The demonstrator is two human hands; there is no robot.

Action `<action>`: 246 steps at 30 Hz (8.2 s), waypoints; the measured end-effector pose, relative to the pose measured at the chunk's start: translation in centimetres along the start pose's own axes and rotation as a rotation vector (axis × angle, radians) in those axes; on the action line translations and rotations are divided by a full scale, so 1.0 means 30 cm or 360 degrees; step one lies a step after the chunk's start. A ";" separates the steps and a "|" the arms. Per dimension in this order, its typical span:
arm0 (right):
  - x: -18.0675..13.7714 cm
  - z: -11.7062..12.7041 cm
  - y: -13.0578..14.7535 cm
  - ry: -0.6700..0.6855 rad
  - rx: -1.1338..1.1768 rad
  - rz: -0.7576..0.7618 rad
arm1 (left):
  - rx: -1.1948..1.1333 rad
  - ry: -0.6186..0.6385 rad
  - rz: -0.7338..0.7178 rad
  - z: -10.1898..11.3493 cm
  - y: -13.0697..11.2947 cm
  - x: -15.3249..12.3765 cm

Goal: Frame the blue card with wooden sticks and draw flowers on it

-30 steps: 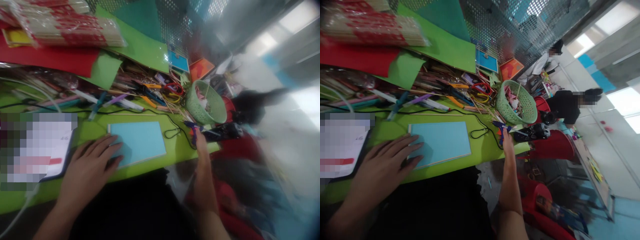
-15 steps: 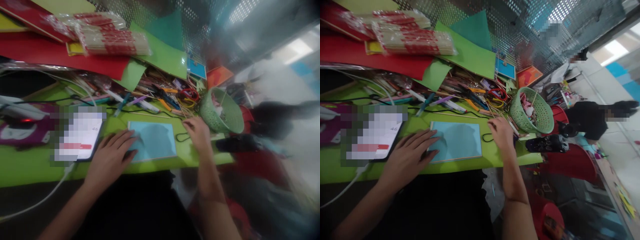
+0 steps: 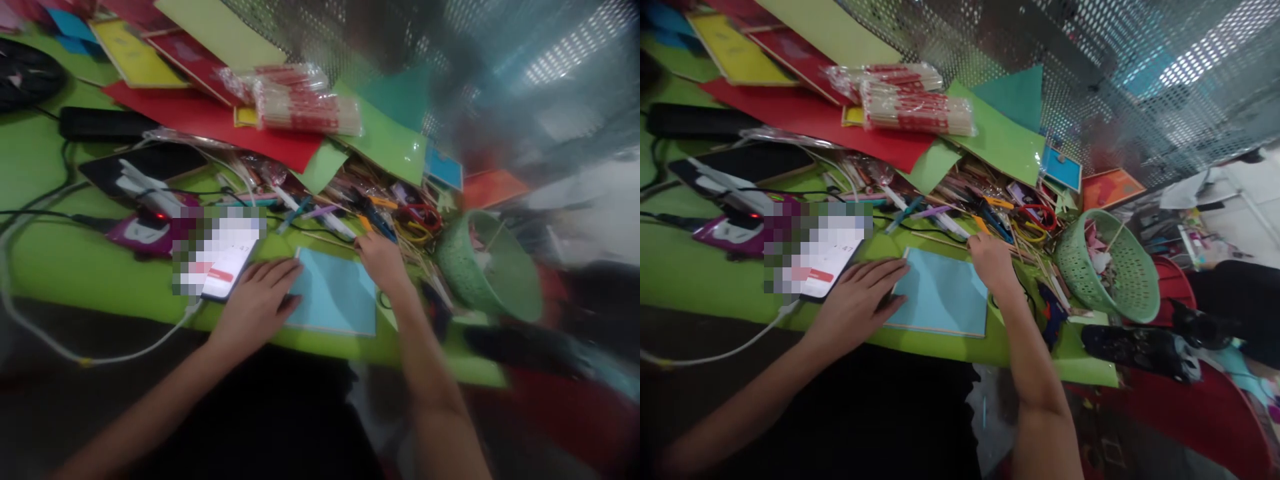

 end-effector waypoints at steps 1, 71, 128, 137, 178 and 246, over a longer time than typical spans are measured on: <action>0.000 -0.005 -0.005 -0.0031 -0.0006 0.0006 | -0.0004 0.0001 0.0009 0.000 0.002 0.001; -0.134 -0.001 0.013 -0.0155 0.0502 0.0191 | 0.0442 0.0128 0.0012 -0.018 0.031 0.095; -0.277 -0.024 -0.054 -0.0084 0.0694 -0.0009 | 0.0473 0.0171 0.0069 -0.025 0.050 0.094; -0.280 -0.037 -0.049 -0.0064 0.0591 -0.0040 | 0.0512 0.0190 0.0089 -0.018 0.039 0.096; -0.036 0.066 0.338 -0.0096 0.0431 0.0499 | 0.0074 -0.0250 -0.0008 0.066 0.025 0.056; -0.354 -0.020 -0.109 -0.0503 0.0633 -0.0270 | 0.0247 0.0055 -0.0088 -0.028 0.032 0.081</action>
Point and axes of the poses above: each hand's wrist, its own x-axis towards the middle knuckle, its own z-axis out of the back of the hand, y = z × x, the point moved 10 cm from there along x, towards the middle knuckle, and after that the axes turned 7 degrees about y, right-handed, at the moved point
